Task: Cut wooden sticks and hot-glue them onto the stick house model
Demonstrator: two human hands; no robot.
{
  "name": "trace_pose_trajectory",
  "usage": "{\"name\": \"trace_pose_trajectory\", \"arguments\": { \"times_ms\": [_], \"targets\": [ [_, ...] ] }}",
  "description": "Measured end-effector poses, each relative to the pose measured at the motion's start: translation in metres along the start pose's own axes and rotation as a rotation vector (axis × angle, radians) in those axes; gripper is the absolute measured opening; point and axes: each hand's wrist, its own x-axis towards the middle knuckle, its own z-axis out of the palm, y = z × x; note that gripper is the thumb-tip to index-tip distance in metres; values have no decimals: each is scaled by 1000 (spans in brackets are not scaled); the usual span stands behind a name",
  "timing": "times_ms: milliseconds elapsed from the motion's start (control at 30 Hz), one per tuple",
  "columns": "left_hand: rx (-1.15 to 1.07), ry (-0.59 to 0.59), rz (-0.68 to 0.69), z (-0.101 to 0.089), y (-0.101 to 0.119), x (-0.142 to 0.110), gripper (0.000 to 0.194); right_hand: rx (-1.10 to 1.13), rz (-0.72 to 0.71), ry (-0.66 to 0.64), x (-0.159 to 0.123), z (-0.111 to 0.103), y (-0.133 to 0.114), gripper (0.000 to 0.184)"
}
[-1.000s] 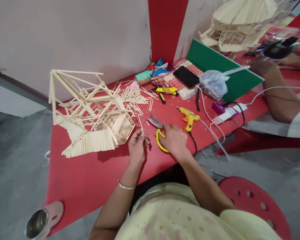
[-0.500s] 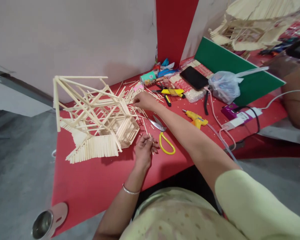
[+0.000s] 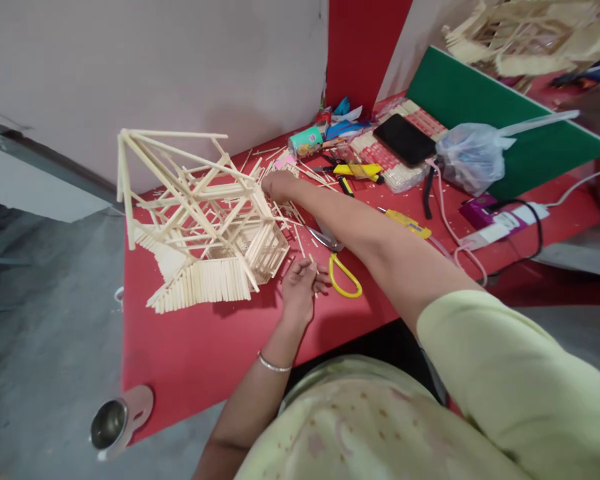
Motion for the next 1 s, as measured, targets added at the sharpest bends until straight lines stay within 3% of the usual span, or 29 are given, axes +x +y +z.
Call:
{"name": "trace_pose_trajectory", "arguments": {
  "times_ms": [133, 200, 267, 333, 400, 467, 600, 767, 1000],
  "targets": [
    [-24, -1, -43, -4, 4, 2, 41, -86, 4, -22, -38, -34, 10, 11],
    [-55, 6, -60, -5, 5, 2, 37, 70, -39, -5, -78, -51, 16, 16],
    [-85, 7, -73, -5, 5, 1, 35, 200, 11, -45, -127, -63, 23, 17],
    [-102, -4, -80, -4, 3, 0, 34, 296, 86, -183, -174, -66, 29, 20],
    [-100, -28, -72, -2, 1, -1, 34, 356, 128, -212, -211, -62, 33, 22],
    [-81, -53, -55, -1, -1, -2, 34, 310, 80, -209, -233, -54, 36, 21],
    [-22, -66, -27, -2, -2, -2, 35, 208, -35, -185, -246, -39, 40, 24],
    [20, -60, 36, -3, 0, -3, 34, 337, 22, -118, -250, -29, 50, 33],
    [69, -105, 73, -3, -2, -5, 33, 366, 39, -122, -257, -29, 51, 28]
  ]
}}
